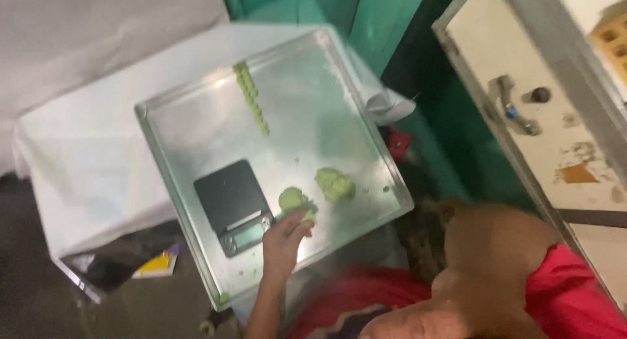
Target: Shaping small pieces of green dough into balls and arranging them in rows on a metal tray.
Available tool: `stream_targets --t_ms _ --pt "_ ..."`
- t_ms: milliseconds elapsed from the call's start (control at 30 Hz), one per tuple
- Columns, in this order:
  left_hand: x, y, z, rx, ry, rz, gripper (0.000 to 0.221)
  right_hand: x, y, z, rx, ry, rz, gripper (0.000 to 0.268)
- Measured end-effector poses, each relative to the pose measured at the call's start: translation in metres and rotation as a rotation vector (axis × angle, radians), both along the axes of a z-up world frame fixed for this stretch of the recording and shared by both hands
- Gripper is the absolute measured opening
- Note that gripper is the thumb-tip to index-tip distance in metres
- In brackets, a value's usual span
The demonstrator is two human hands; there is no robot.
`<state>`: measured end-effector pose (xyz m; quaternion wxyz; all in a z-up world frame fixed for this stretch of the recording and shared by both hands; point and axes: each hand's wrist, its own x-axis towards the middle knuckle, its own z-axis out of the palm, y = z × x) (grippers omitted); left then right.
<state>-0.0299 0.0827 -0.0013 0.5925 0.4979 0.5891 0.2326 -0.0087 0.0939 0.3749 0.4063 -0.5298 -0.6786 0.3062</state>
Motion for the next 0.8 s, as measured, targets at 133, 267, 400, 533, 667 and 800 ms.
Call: stream_targets --t_ms 133,267,400,533,667,800 --pt "-0.017 -0.004 0.006 0.308 0.053 0.253 0.022 0.098 -0.005 -0.070 -0.078 0.094 0.013 0.020" --pt "-0.044 0.018 0.050 0.647 0.200 0.366 0.009 0.162 -0.010 -0.155 -0.215 0.215 0.092 0.016" --pt "-0.067 0.043 0.026 0.813 0.354 0.355 0.013 0.170 -0.013 -0.219 -0.310 0.323 0.181 0.014" --pt "-0.075 0.059 0.007 0.819 0.748 0.296 0.020 0.169 -0.011 -0.262 -0.635 0.224 0.196 0.025" --pt "-0.089 0.055 0.017 0.653 0.796 0.192 0.035 0.179 0.009 -0.307 -0.148 -0.076 0.340 0.021" --pt "-0.092 0.064 -0.003 0.714 0.738 0.142 0.040 0.182 0.017 -0.318 -0.059 -0.114 0.349 0.019"
